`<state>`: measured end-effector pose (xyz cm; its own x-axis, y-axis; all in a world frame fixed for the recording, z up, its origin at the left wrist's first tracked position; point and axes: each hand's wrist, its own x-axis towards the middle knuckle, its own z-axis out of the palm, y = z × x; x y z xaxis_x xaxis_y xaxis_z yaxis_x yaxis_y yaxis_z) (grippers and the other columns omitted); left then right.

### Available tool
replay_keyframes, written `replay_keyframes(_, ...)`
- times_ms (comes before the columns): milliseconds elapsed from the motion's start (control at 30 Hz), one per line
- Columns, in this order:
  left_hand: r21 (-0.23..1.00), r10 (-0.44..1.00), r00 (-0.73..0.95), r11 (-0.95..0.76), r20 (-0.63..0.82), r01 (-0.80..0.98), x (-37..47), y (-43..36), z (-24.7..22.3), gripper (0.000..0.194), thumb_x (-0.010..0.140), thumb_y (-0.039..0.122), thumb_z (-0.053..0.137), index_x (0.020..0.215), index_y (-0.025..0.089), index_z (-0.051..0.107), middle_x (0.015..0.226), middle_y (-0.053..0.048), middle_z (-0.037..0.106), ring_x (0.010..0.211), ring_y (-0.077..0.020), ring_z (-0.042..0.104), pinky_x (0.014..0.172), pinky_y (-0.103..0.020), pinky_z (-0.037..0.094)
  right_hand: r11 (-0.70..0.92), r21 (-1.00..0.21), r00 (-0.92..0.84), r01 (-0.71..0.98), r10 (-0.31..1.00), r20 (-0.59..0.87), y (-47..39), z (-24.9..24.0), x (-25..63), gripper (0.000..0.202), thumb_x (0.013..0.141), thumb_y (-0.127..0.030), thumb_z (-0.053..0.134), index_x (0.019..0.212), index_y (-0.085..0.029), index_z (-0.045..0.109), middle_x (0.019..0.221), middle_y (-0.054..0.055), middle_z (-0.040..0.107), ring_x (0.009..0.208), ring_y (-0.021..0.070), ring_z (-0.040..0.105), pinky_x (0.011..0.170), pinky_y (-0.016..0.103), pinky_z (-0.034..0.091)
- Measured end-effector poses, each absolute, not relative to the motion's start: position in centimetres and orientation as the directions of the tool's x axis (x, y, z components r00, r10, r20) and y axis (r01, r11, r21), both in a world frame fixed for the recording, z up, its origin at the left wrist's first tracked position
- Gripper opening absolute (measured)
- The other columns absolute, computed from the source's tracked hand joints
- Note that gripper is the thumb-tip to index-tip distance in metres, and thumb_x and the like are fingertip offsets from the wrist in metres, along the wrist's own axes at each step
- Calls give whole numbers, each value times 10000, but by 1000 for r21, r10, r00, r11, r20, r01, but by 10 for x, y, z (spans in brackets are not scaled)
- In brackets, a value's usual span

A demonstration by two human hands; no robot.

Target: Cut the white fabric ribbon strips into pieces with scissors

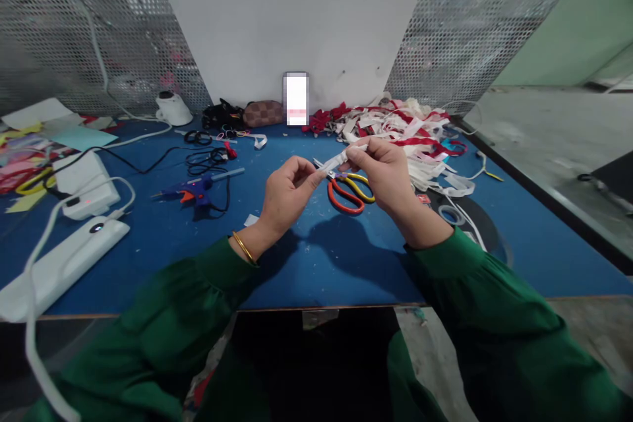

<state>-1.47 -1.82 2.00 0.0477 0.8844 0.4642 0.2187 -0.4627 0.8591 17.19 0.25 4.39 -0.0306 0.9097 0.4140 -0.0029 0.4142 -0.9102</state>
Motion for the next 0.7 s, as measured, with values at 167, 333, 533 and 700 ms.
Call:
replay_keyframes(167,836,878,63,-472,475,280,-14,-21,22,171,801,326,770,805,203,651,713,26,643,631,-110,529,600,-249,428,419,-908,-29,12,908,419,1,44,171,111,838,-302,719,774,-222,676,624,-19,723,592,147,665,592,289,494)
replay_keyframes(333,813,866,61,-489,497,316,-15,-21,22,190,882,358,692,781,201,656,656,26,616,603,-108,510,588,-261,404,435,-900,-23,27,900,435,0,45,170,107,847,-285,700,766,-220,670,619,-19,721,581,142,655,591,289,486)
replay_keyframes(533,868,891,-9,-441,455,227,-13,-17,19,223,842,343,735,732,199,605,644,19,611,592,-110,525,576,-257,415,415,-910,-47,-7,909,415,-1,46,170,107,842,-293,698,762,-230,666,607,-22,717,560,146,643,588,302,495)
replay_keyframes(700,901,908,-16,-412,418,140,-13,-14,17,152,811,306,763,903,208,690,656,21,641,596,-119,573,592,-254,462,427,-904,-59,29,903,425,-4,48,170,125,851,-327,700,773,-236,666,614,-22,715,584,147,643,606,306,506)
